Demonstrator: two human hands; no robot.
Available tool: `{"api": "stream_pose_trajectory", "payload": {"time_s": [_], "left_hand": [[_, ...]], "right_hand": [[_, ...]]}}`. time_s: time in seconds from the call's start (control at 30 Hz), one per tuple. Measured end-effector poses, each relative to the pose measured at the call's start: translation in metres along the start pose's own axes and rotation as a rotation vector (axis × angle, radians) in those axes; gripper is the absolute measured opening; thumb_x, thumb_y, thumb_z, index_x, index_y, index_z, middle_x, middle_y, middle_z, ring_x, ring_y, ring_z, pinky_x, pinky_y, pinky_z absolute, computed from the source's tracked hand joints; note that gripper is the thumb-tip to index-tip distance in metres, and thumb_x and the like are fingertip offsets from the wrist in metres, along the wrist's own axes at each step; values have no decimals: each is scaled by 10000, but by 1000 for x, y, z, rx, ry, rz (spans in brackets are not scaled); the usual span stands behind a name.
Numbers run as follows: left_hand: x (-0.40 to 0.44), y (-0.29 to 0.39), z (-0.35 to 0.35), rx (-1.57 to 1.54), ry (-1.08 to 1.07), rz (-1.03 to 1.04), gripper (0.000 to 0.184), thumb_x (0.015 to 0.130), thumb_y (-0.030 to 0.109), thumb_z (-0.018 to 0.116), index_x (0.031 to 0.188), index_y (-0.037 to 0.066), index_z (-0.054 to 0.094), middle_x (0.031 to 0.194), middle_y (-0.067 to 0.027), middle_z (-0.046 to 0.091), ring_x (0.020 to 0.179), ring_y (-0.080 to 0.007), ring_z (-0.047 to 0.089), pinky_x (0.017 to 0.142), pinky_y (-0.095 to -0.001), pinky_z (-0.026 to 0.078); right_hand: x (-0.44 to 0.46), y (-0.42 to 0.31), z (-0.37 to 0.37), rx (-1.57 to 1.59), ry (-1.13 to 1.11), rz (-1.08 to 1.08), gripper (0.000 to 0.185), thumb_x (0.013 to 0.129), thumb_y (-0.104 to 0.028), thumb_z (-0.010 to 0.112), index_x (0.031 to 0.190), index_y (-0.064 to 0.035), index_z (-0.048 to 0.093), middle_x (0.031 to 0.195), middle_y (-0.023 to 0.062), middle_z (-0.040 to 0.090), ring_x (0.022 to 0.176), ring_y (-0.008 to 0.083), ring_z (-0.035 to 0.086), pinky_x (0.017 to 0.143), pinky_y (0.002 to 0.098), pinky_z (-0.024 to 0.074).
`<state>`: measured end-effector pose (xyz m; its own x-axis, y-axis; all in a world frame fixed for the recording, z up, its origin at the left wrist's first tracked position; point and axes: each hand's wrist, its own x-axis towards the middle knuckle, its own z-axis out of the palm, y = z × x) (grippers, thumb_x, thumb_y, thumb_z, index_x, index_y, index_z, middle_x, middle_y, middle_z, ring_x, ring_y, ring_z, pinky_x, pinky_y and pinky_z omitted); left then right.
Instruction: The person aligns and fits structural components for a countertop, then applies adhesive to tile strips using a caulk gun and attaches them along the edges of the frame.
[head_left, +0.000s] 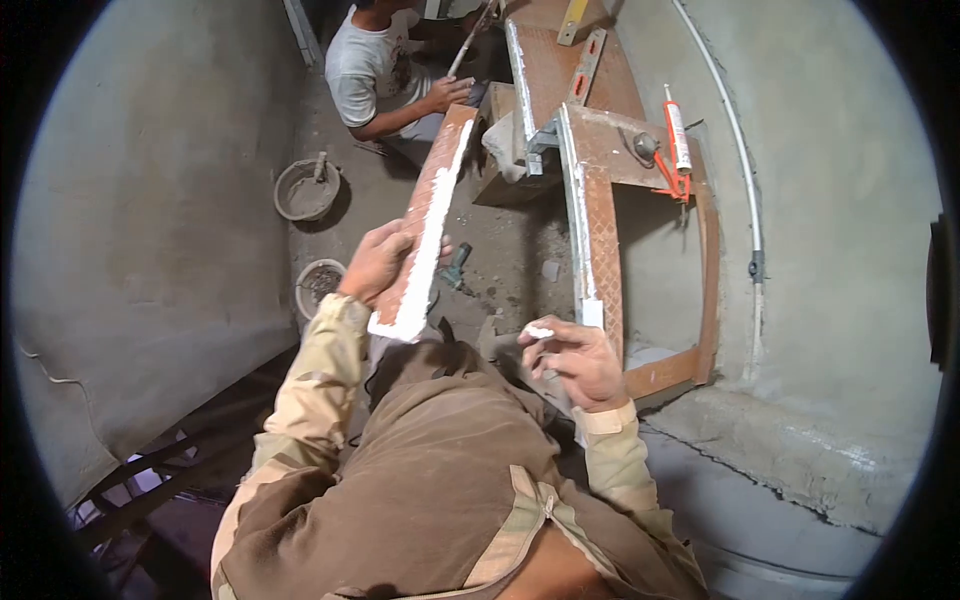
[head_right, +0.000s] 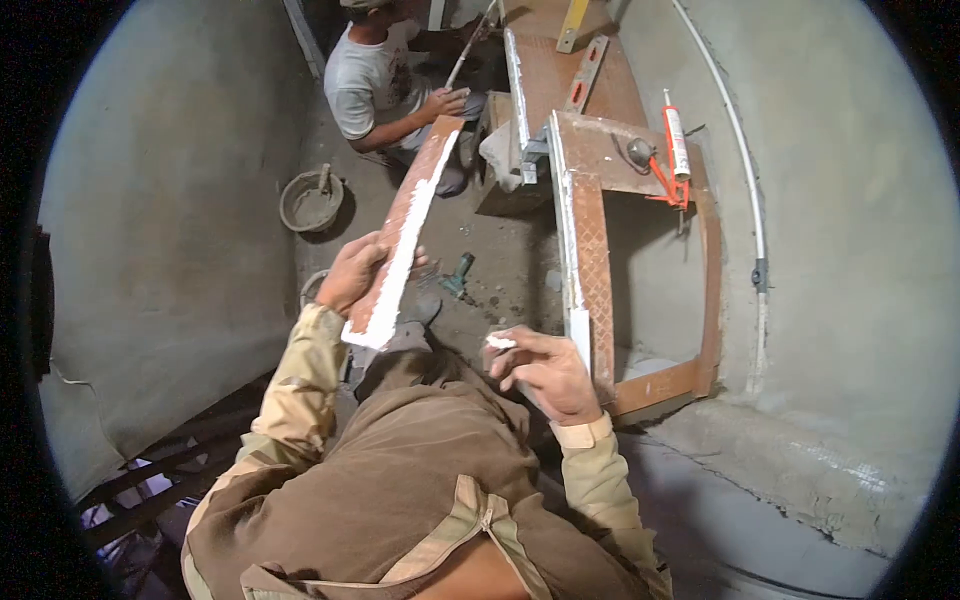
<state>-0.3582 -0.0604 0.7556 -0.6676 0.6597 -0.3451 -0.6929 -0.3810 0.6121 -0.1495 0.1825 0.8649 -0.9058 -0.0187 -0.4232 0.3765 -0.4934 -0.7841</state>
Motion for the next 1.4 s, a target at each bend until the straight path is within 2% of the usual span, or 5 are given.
{"api": "stream_pose_trajectory", "payload": {"time_s": [0.33,0.43,0.67,0.9,1.4], "left_hand": [[-26,-12,-34,218,-9,5,354,1000,125,447,1281,-79,513,1118,-179,671,1035,-238,685,945,-355,537],[-22,-27,-39,144,45,14,360,985,147,459,1262,-73,526,1088,-166,678,1022,-221,682,919,-337,525],[-7,-76,-67,67,154,-15,377,988,121,445,1302,-80,503,1102,-171,678,1028,-224,685,943,-352,529],[-7,-123,-112,33,271,-58,368,1011,85,425,1341,-58,506,1133,-148,683,1007,-211,698,924,-344,539],[-16,-126,-124,119,339,-60,348,981,43,418,1295,-51,537,1087,-131,694,967,-173,672,889,-311,517]], "right_hand": [[48,-73,-83,-461,144,-128,621,768,106,504,1388,83,517,1349,222,564,1221,280,587,995,417,530],[105,-102,-92,-1077,147,-246,648,754,105,441,1389,31,548,1458,158,486,1336,271,489,1116,354,398],[292,-146,-185,-2119,19,-514,806,713,133,421,1473,-125,500,1521,276,362,1426,456,324,1209,451,246],[371,-155,-252,-2277,88,-388,945,677,104,567,1494,-361,468,1615,262,180,1464,484,213,1217,507,194],[363,-167,-271,-2350,-108,-375,922,664,119,552,1413,-420,554,1650,145,183,1491,452,189,1189,647,141]]}}
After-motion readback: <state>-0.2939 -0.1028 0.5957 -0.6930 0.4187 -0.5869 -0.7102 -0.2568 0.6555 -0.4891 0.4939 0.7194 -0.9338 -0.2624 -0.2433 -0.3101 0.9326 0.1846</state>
